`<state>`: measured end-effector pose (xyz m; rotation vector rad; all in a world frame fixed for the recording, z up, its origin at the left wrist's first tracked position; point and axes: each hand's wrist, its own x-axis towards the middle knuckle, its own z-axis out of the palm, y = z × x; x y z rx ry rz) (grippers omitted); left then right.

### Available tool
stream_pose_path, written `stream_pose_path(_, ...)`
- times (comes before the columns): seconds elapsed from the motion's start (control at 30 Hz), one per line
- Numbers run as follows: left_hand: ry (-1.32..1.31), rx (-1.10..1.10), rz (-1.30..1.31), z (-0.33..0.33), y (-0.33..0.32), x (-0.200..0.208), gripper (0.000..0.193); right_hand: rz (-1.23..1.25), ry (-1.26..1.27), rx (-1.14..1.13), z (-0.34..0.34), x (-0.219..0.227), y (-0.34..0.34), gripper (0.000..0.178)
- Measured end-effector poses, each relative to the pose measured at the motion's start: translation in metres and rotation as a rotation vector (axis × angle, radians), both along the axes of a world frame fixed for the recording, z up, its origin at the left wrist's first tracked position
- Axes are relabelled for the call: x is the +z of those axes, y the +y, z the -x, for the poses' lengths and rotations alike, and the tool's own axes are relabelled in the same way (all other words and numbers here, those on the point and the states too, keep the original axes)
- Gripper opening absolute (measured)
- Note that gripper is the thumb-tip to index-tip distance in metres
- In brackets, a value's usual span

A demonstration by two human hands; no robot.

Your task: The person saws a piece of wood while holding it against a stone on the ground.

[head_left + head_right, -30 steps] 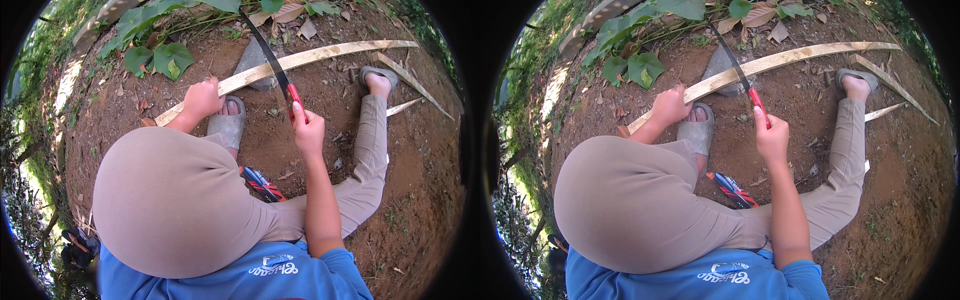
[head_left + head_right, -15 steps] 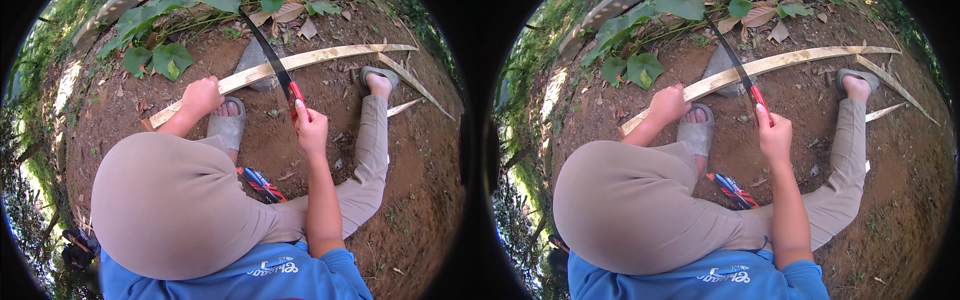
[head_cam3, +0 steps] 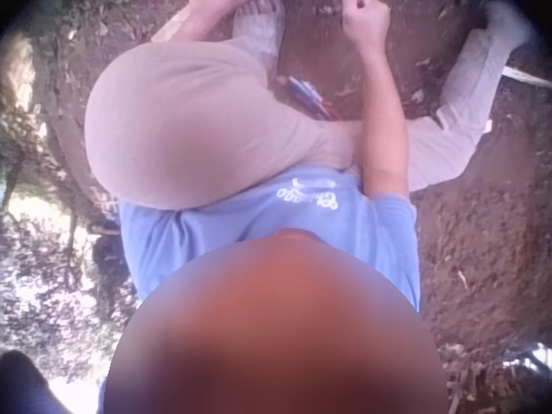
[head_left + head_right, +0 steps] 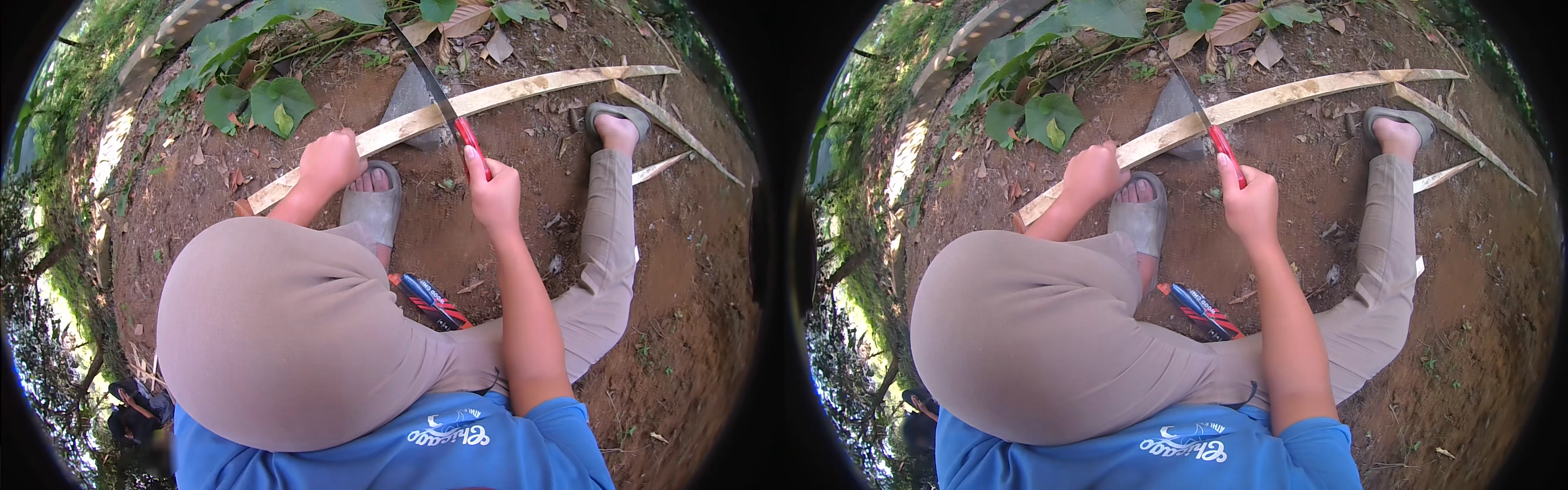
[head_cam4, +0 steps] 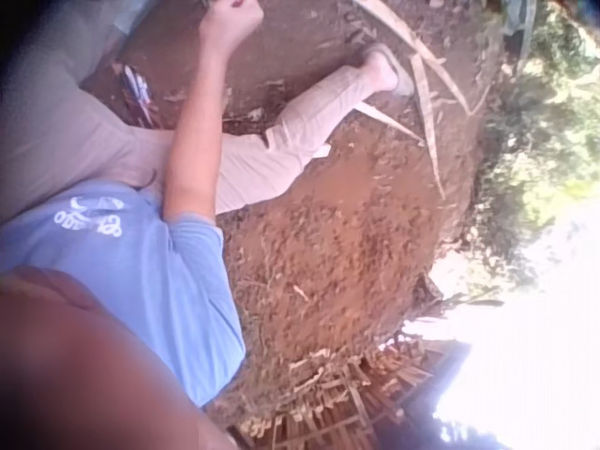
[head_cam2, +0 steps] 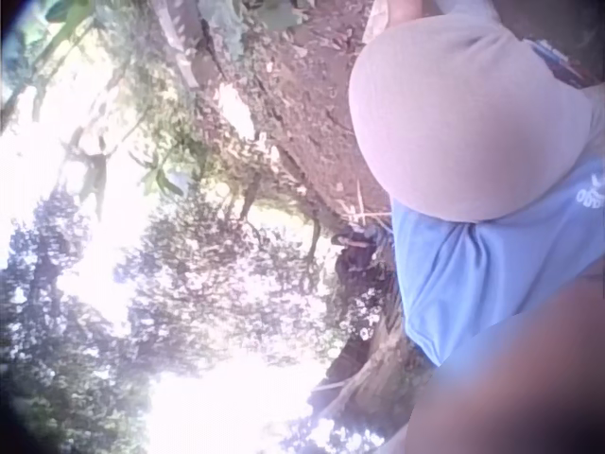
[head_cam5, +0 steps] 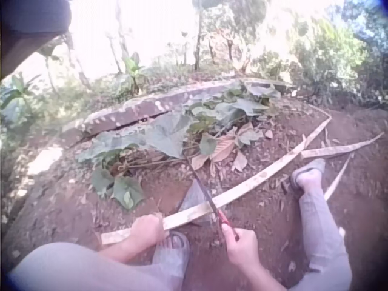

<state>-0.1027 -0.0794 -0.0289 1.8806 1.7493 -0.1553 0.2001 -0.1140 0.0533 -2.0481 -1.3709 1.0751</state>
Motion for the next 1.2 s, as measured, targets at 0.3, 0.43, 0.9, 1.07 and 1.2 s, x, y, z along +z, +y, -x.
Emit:
stream_pose_path(0.3,-0.005,0.037,0.014,-0.001,-0.001,-0.002,0.044,0.035,-0.005,-0.003,-0.015,0.005,-0.012,0.071)
stream_pose_path(0.43,-0.019,0.005,-0.018,0.000,-0.002,-0.004,0.044,0.045,0.021,-0.026,-0.021,0.006,-0.020,0.071)
stream_pose_path(0.9,0.021,0.013,0.013,-0.002,-0.001,-0.002,0.050,0.075,0.069,-0.054,-0.028,0.015,-0.022,0.071)
stream_pose_path(1.07,0.046,-0.002,0.063,-0.003,-0.006,0.001,0.055,0.141,-0.003,-0.033,-0.032,0.027,-0.031,0.071)
stream_pose_path(1.2,0.049,-0.016,0.032,-0.002,-0.006,-0.002,0.054,0.109,0.034,-0.062,-0.031,0.032,-0.031,0.070)
